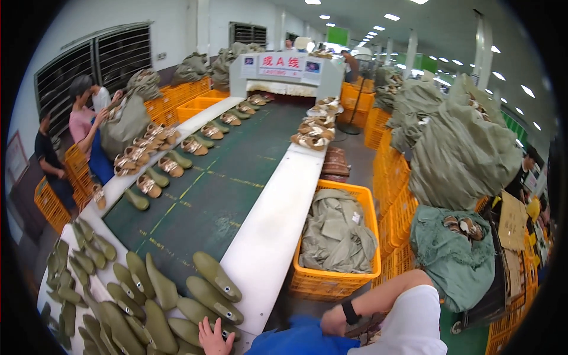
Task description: Assembling shoe components by inserting green lasts into uppers and organizing them on a conveyor belt.
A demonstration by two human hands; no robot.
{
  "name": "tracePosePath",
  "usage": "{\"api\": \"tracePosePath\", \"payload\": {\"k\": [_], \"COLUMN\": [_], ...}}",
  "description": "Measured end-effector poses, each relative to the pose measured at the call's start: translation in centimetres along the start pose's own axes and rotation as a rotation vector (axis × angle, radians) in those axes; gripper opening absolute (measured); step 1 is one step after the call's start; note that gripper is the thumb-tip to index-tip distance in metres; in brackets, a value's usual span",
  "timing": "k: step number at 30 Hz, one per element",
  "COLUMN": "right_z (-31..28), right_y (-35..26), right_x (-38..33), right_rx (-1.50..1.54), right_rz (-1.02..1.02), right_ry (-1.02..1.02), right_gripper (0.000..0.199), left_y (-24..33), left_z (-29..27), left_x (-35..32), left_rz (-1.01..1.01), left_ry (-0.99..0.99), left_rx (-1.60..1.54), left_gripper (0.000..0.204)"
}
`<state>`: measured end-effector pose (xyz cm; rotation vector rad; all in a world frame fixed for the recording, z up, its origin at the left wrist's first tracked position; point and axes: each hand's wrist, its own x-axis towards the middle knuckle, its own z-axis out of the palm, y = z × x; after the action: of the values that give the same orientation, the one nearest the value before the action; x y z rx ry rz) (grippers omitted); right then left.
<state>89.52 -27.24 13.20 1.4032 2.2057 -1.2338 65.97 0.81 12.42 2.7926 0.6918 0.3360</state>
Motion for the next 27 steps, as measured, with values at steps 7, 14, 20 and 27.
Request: {"api": "tracePosePath", "payload": {"k": [7,14,20,27], "right_z": [-18.4,-18.5,-19.6,-21.1], "right_y": [8.1,9.2,14.5,21.3], "right_x": [8.3,18.3,14.4,12.2], "right_rx": [-0.135,-0.162,-0.142,0.206], "right_rz": [0.166,0.107,-0.098,-0.234], "right_ry": [0.994,0.946,0.873,0.839], "right_gripper": [0.047,0.031,0.027,0.045], "left_y": [1.0,3.3,4.1,3.3], "left_z": [0.2,1.4,5.6,8.2], "left_x": [0.3,0.8,1.6,4.3], "left_rz": [-0.064,-0.271,-0.535,-0.994], "left_ry": [0.053,0.07,0.338,0.768], "left_rx": [0.049,0.032,-0.143,-0.806], "left_gripper": [0.058,0.044,0.05,0.065]}}
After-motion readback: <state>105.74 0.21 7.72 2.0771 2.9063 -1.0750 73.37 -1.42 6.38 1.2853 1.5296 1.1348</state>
